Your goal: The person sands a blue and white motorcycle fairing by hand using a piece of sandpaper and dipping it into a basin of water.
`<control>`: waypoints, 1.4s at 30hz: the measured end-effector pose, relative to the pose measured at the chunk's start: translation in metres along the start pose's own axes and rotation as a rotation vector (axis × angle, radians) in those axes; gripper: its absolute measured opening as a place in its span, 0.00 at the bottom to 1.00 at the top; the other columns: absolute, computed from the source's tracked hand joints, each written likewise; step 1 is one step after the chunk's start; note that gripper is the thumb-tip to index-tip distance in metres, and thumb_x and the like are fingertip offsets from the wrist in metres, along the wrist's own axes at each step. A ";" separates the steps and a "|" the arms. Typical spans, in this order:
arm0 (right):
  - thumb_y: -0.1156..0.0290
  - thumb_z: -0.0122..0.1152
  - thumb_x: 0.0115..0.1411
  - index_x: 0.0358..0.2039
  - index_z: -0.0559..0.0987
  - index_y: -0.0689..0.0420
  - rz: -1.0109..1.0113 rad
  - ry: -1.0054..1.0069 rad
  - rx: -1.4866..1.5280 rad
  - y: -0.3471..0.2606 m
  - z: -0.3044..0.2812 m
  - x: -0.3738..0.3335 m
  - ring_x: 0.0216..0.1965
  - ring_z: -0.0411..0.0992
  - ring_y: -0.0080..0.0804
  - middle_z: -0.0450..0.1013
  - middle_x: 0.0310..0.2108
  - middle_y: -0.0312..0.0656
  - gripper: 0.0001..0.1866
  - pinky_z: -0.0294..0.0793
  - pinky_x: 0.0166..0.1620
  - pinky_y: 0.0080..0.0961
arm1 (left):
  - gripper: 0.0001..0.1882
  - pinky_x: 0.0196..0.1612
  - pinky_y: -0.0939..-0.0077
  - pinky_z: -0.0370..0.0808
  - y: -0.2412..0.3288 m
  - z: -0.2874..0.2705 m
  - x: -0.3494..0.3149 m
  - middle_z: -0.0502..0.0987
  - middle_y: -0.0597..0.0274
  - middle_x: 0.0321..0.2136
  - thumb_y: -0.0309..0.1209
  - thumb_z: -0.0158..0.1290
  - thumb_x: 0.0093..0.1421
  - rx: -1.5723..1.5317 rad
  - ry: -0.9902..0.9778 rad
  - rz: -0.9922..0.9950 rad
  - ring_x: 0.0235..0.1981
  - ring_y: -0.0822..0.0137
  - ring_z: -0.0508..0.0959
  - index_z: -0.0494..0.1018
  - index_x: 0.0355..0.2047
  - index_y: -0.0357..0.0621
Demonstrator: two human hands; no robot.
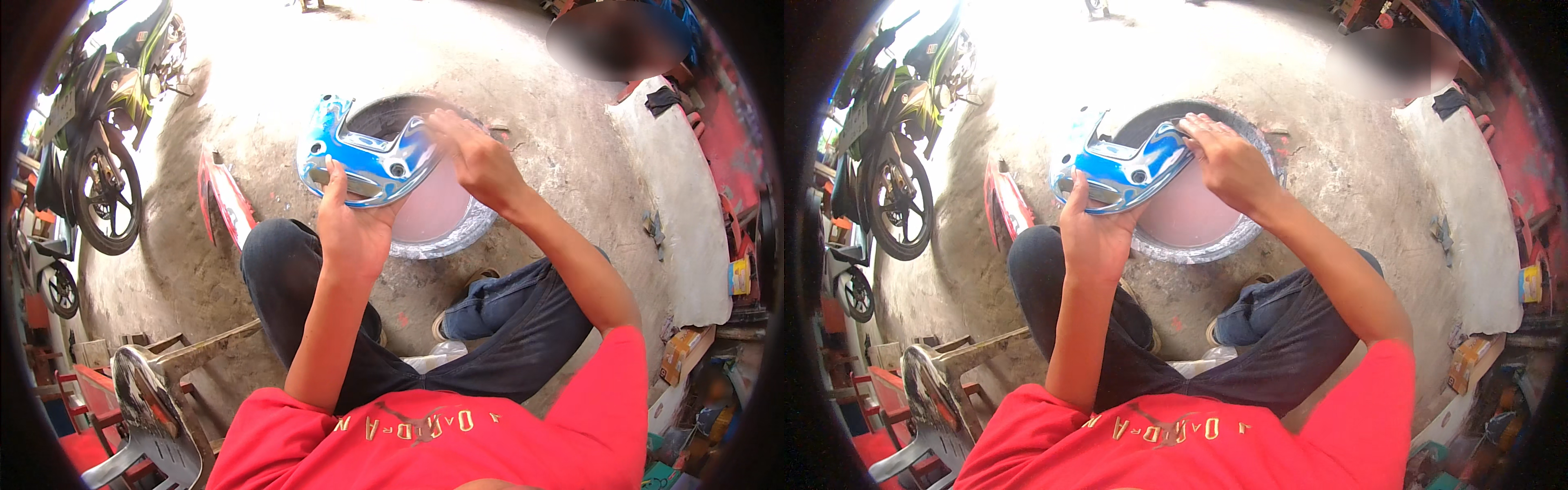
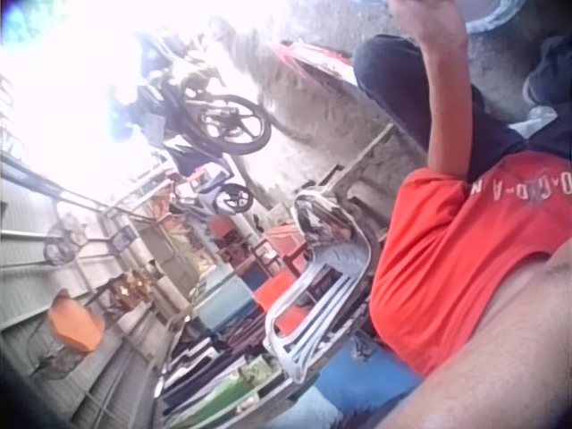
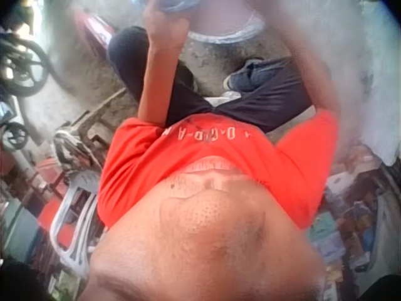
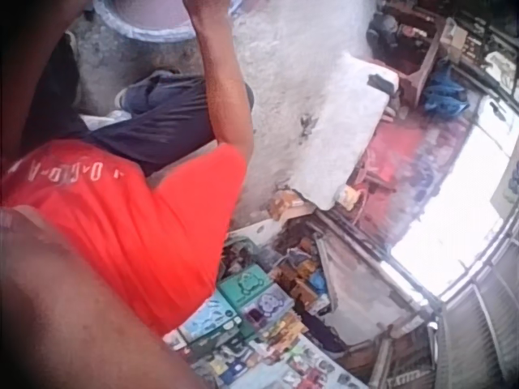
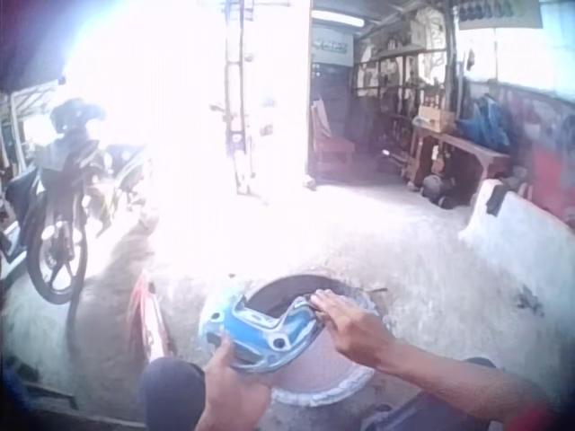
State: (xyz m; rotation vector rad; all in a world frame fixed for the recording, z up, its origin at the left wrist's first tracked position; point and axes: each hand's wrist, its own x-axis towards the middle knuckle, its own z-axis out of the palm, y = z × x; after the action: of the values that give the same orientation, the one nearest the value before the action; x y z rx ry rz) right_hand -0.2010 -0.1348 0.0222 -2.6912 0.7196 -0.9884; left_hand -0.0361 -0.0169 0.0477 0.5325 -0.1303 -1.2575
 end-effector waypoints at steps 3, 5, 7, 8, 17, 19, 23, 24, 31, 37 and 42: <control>0.78 0.55 0.63 0.58 0.76 0.62 -0.107 0.011 -0.004 -0.032 0.005 -0.007 0.61 0.72 0.46 0.75 0.56 0.53 0.22 0.71 0.63 0.42 | 0.21 0.62 0.40 0.71 -0.004 -0.022 0.012 0.69 0.47 0.59 0.40 0.36 0.77 -0.023 -0.015 -0.012 0.61 0.48 0.71 0.62 0.62 0.40; 0.75 0.55 0.64 0.59 0.75 0.60 -0.262 -0.062 0.044 -0.052 0.001 -0.006 0.63 0.70 0.46 0.73 0.59 0.54 0.22 0.68 0.65 0.43 | 0.22 0.63 0.39 0.69 -0.002 -0.058 0.027 0.69 0.47 0.60 0.40 0.37 0.77 -0.327 -0.563 -0.190 0.61 0.48 0.71 0.61 0.63 0.40; 0.73 0.56 0.65 0.60 0.74 0.60 -0.280 -0.071 0.032 -0.016 0.003 -0.004 0.65 0.68 0.47 0.72 0.60 0.55 0.23 0.66 0.67 0.44 | 0.22 0.64 0.41 0.70 -0.004 -0.024 0.010 0.70 0.48 0.59 0.40 0.37 0.77 -0.206 -0.408 -0.165 0.61 0.49 0.72 0.61 0.63 0.40; 0.71 0.56 0.65 0.61 0.74 0.59 -0.111 -0.046 -0.021 0.008 0.000 -0.002 0.66 0.67 0.49 0.72 0.60 0.55 0.23 0.65 0.67 0.45 | 0.22 0.63 0.44 0.70 -0.004 -0.002 0.001 0.71 0.49 0.59 0.40 0.37 0.76 0.000 -0.083 -0.052 0.61 0.51 0.72 0.61 0.63 0.40; 0.70 0.54 0.67 0.63 0.73 0.55 -0.078 0.013 -0.062 0.001 0.007 0.003 0.66 0.66 0.52 0.71 0.62 0.53 0.24 0.67 0.66 0.47 | 0.23 0.61 0.40 0.71 -0.002 0.003 -0.002 0.69 0.48 0.60 0.42 0.35 0.77 -0.002 -0.027 -0.075 0.59 0.50 0.72 0.61 0.62 0.39; 0.71 0.53 0.67 0.61 0.74 0.55 -0.100 0.017 -0.003 -0.013 0.010 -0.001 0.65 0.67 0.52 0.71 0.61 0.53 0.22 0.67 0.65 0.46 | 0.23 0.62 0.40 0.71 -0.003 0.003 -0.004 0.69 0.48 0.60 0.42 0.35 0.77 -0.007 -0.026 -0.083 0.59 0.50 0.73 0.61 0.62 0.39; 0.74 0.51 0.66 0.56 0.77 0.57 -0.139 0.002 0.121 -0.038 0.006 -0.003 0.62 0.70 0.52 0.73 0.59 0.53 0.19 0.69 0.64 0.45 | 0.23 0.62 0.40 0.71 -0.007 -0.005 0.000 0.69 0.47 0.60 0.42 0.35 0.77 -0.023 -0.034 -0.098 0.58 0.48 0.73 0.60 0.63 0.38; 0.75 0.51 0.66 0.56 0.78 0.57 -0.105 0.021 0.143 -0.020 0.006 -0.001 0.61 0.71 0.52 0.74 0.58 0.53 0.18 0.70 0.63 0.45 | 0.23 0.62 0.41 0.71 -0.007 -0.002 -0.003 0.69 0.47 0.60 0.42 0.35 0.77 -0.063 -0.087 -0.117 0.58 0.48 0.73 0.60 0.63 0.37; 0.73 0.56 0.65 0.58 0.76 0.58 -0.157 -0.052 0.100 -0.054 0.003 -0.008 0.66 0.66 0.50 0.73 0.60 0.52 0.21 0.67 0.66 0.44 | 0.24 0.65 0.38 0.67 -0.004 -0.009 0.003 0.68 0.45 0.61 0.42 0.35 0.77 0.020 0.049 -0.086 0.62 0.46 0.70 0.61 0.62 0.37; 0.69 0.56 0.65 0.58 0.77 0.60 -0.045 -0.003 0.000 -0.031 0.006 -0.001 0.63 0.70 0.48 0.73 0.60 0.53 0.21 0.69 0.65 0.44 | 0.23 0.64 0.42 0.69 0.000 -0.005 0.000 0.70 0.46 0.59 0.41 0.35 0.77 -0.031 -0.009 -0.071 0.62 0.47 0.70 0.61 0.62 0.37; 0.69 0.57 0.65 0.58 0.76 0.61 -0.065 0.043 0.070 -0.009 -0.001 0.007 0.62 0.71 0.49 0.73 0.59 0.54 0.22 0.68 0.65 0.44 | 0.23 0.63 0.44 0.71 -0.003 0.005 -0.004 0.69 0.45 0.59 0.42 0.35 0.77 -0.013 0.021 -0.045 0.62 0.49 0.71 0.60 0.62 0.38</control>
State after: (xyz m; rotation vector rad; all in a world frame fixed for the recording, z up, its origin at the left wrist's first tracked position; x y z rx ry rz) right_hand -0.1937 -0.1309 0.0304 -2.6563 0.5975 -1.0688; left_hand -0.0422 -0.0153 0.0519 0.5398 -0.0931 -1.2952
